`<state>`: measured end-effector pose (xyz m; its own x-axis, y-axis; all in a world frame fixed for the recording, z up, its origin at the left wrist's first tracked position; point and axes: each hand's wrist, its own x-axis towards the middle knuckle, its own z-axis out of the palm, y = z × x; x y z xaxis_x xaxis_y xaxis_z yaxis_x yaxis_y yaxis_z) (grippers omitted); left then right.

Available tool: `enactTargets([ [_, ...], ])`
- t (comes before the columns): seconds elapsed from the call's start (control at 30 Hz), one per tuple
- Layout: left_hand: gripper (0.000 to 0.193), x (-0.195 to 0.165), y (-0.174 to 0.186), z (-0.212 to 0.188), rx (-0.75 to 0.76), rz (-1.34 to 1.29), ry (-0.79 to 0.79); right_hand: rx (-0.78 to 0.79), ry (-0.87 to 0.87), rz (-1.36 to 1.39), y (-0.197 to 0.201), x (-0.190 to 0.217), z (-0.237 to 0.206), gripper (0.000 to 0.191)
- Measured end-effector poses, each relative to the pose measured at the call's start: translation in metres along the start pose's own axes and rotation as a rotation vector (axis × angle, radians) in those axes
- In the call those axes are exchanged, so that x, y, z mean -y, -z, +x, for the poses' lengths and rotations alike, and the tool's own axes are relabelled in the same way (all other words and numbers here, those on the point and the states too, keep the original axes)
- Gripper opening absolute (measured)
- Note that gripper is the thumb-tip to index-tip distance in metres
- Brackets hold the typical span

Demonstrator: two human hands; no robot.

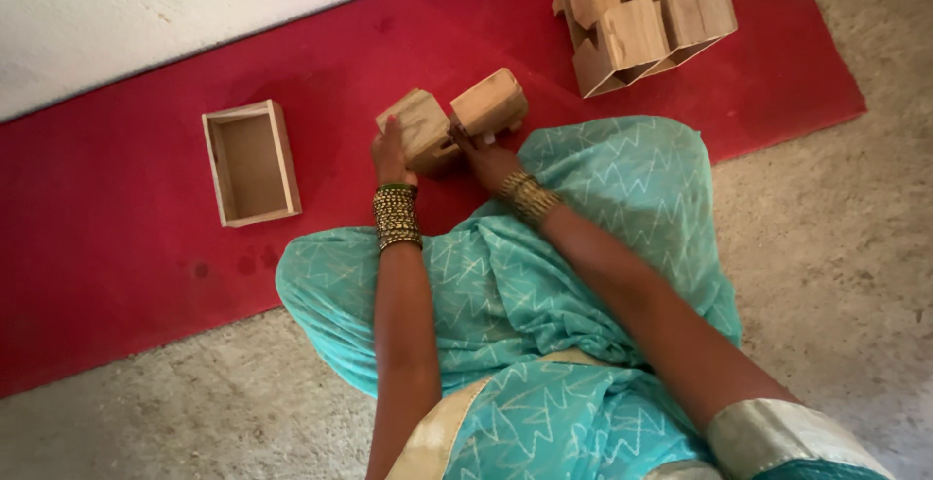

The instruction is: The person sits on the floor and wipes wooden puzzle pieces and an open wooden box one at a time using a small cloth or tissue, turning each piece over to clean its surfaces and setting cleaned pieces on the mat.

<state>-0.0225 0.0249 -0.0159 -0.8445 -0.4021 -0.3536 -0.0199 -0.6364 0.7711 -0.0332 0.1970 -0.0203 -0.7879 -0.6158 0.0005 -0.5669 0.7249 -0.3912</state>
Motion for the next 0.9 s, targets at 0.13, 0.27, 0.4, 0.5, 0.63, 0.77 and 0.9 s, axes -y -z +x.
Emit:
enactTargets([
  [0.13,0.039,0.003,0.001,0.008,-0.015,0.051,-0.063,-0.104,0.008,0.027,0.0,-0.003,-0.012,0.076],
  [0.27,0.035,0.002,0.001,0.006,-0.017,-0.012,-0.008,-0.245,-0.004,-0.019,-0.007,-0.005,-0.024,0.068],
  [0.4,0.036,0.001,0.002,0.004,0.019,-0.039,-0.015,-0.295,0.095,-0.014,-0.015,-0.007,-0.029,0.063],
  [0.5,0.038,0.003,0.005,0.006,0.003,-0.023,-0.04,-0.157,0.036,-0.074,-0.018,-0.007,-0.029,0.062],
  [0.63,0.039,0.005,0.008,0.008,-0.002,0.019,-0.025,-0.082,-0.037,-0.082,-0.018,-0.006,-0.027,0.061],
  [0.77,0.039,0.006,0.006,0.008,0.01,-0.007,-0.03,-0.045,-0.069,-0.019,-0.012,-0.004,-0.023,0.074],
  [0.9,0.04,0.002,0.003,0.004,-0.005,0.04,-0.025,-0.011,-0.086,-0.093,-0.008,-0.001,-0.013,0.08],
])
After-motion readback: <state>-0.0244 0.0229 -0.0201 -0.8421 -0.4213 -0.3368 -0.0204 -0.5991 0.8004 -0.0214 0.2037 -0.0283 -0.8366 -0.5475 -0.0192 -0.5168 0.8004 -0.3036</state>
